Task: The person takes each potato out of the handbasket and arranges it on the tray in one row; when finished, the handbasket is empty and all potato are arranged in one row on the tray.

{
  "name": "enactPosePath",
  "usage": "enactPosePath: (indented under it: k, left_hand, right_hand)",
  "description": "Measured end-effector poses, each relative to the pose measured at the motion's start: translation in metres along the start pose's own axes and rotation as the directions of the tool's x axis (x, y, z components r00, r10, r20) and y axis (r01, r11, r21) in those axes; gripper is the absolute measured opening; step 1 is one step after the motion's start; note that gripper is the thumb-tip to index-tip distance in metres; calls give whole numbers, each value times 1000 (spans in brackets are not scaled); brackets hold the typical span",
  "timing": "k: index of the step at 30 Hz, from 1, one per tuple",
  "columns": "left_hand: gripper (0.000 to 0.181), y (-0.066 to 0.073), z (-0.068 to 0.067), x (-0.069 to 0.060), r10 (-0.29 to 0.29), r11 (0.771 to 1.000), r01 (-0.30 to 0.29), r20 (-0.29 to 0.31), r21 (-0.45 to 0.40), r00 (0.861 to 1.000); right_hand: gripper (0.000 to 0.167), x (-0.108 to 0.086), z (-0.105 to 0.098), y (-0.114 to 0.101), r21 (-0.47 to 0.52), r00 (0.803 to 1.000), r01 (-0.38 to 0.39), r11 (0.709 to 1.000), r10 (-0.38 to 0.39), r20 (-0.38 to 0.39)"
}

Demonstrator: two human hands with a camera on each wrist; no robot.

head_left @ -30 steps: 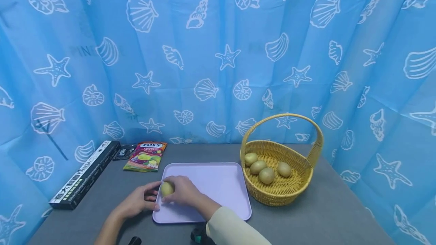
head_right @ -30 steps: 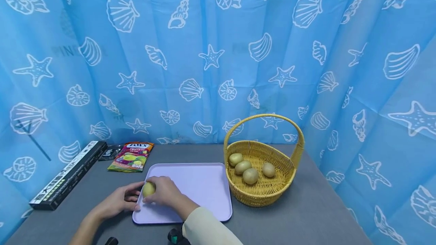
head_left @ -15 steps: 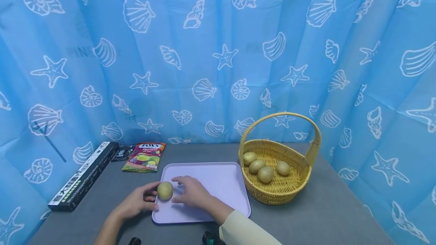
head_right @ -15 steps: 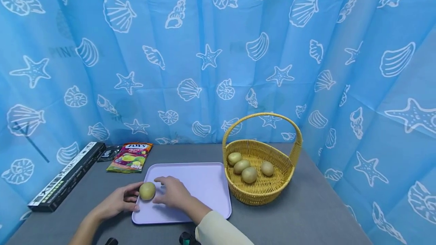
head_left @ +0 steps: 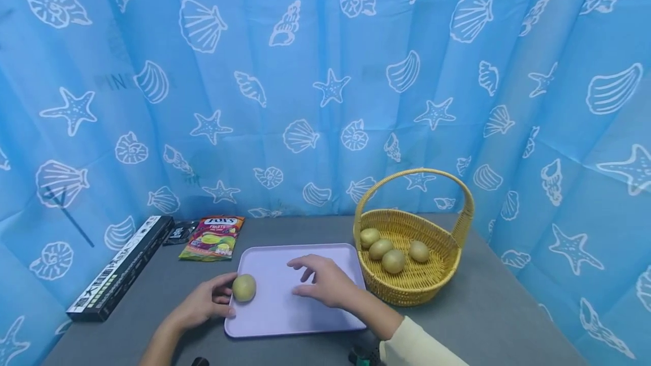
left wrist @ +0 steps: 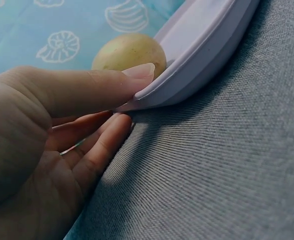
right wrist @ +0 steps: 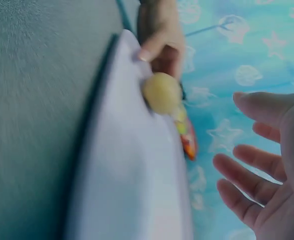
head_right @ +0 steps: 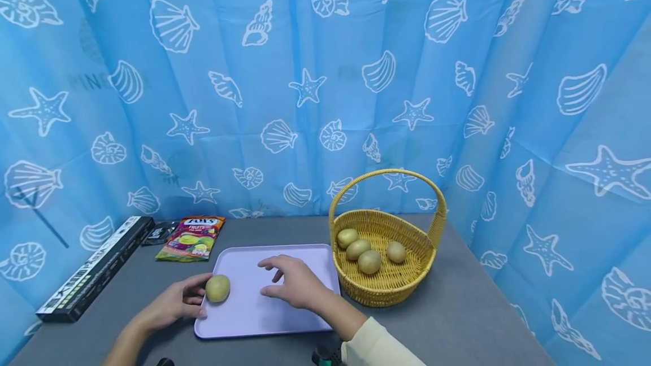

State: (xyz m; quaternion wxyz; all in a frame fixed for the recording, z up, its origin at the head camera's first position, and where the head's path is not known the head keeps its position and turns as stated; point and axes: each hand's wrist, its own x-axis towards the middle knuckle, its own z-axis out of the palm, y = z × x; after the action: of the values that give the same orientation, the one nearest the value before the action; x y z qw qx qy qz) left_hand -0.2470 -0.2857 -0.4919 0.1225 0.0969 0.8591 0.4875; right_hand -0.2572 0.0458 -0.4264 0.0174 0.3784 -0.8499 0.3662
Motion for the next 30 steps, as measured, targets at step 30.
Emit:
enactPosePath:
  k: [30]
  left_hand:
    - [90,0,-2,3,-62,998,62,6,-2,998]
  right_hand:
    - [40,-20,-167,108,-32,956,-267,963,268,115]
